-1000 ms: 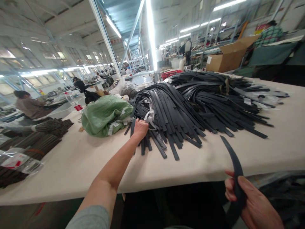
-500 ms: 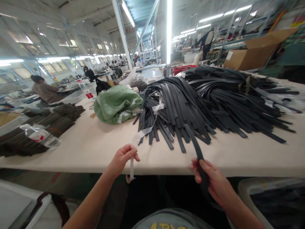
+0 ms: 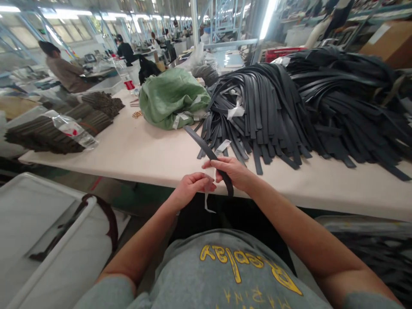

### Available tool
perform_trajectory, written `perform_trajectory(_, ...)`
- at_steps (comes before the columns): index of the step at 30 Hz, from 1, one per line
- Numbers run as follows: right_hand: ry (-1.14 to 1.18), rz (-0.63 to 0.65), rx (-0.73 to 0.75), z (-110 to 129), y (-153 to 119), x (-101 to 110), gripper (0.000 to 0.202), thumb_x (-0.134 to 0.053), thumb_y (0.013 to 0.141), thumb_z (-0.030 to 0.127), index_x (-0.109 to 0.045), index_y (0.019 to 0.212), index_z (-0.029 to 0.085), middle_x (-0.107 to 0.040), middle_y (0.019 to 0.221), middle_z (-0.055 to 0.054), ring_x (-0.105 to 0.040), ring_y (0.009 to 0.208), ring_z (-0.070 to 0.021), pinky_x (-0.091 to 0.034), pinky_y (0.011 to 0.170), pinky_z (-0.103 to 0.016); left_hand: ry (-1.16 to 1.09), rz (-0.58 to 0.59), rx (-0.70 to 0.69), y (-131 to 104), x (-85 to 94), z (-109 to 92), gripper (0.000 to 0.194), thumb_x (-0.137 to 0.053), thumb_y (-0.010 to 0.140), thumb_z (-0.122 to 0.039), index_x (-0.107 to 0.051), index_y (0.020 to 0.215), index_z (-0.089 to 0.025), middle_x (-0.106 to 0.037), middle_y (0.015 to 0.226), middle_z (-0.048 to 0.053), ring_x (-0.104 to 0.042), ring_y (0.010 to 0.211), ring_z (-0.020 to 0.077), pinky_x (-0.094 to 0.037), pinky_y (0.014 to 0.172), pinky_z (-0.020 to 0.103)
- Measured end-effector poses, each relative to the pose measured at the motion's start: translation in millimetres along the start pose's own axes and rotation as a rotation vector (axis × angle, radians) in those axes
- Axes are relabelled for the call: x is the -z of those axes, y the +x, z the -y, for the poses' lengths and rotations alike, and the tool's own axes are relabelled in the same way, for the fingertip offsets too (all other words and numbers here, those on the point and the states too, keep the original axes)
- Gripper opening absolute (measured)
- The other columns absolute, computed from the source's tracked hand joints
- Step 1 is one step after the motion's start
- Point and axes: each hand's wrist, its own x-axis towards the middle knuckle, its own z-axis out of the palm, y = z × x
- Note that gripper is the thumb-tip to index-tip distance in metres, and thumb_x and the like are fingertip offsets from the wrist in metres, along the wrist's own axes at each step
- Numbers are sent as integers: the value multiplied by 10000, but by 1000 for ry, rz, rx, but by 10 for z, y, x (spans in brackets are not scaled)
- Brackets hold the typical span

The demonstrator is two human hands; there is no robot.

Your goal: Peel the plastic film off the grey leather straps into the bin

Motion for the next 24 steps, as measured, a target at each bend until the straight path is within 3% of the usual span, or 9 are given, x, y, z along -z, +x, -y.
perform_trajectory(3, -156, -78, 125, 66, 37, -66, 266, -730, 748, 403, -736, 789, 140, -720, 796, -22, -486, 425, -28, -395, 410, -176, -7, -18, 38, -48, -2, 19, 345, -727, 768, -381, -702, 1012, -139, -758, 830, 62, -712, 797, 200, -544, 832, 359)
perform_trajectory(7, -286, -100, 176, 90, 99, -91, 218, -682, 775, 349, -729, 775, 136, -724, 783, -24, -475, 413, -28, -383, 408, -183, -22, -42, 84, -111, 9, 67, 381, -768, 713, -324, -698, 1037, -137, -752, 815, 51, -702, 765, 186, -542, 818, 355)
perform_trajectory(14, -297, -157, 244, 36, 246, -36, 212, -646, 810, 322, -724, 810, 125, -734, 845, -45, -466, 432, -30, -401, 430, -192, 2, 155, 208, -261, 2, 318, 285, -806, 668, -246, -736, 929, -155, -723, 794, 24, -646, 718, 148, -513, 785, 333)
perform_trajectory(19, -311, -138, 237, -16, 276, -81, 204, -654, 810, 320, -726, 811, 129, -729, 828, -34, -467, 437, -31, -408, 432, -190, 37, 129, 217, -343, -40, 460, 215, -803, 666, -258, -764, 854, -162, -729, 813, 37, -638, 753, 162, -486, 815, 333)
perform_trajectory(24, -303, -134, 248, -22, 269, -78, 222, -654, 813, 343, -724, 825, 132, -732, 831, -35, -477, 440, -34, -408, 435, -191, 58, 69, 220, -359, -30, 466, 221, -825, 640, -318, -765, 783, -160, -735, 790, 46, -643, 785, 187, -477, 859, 365)
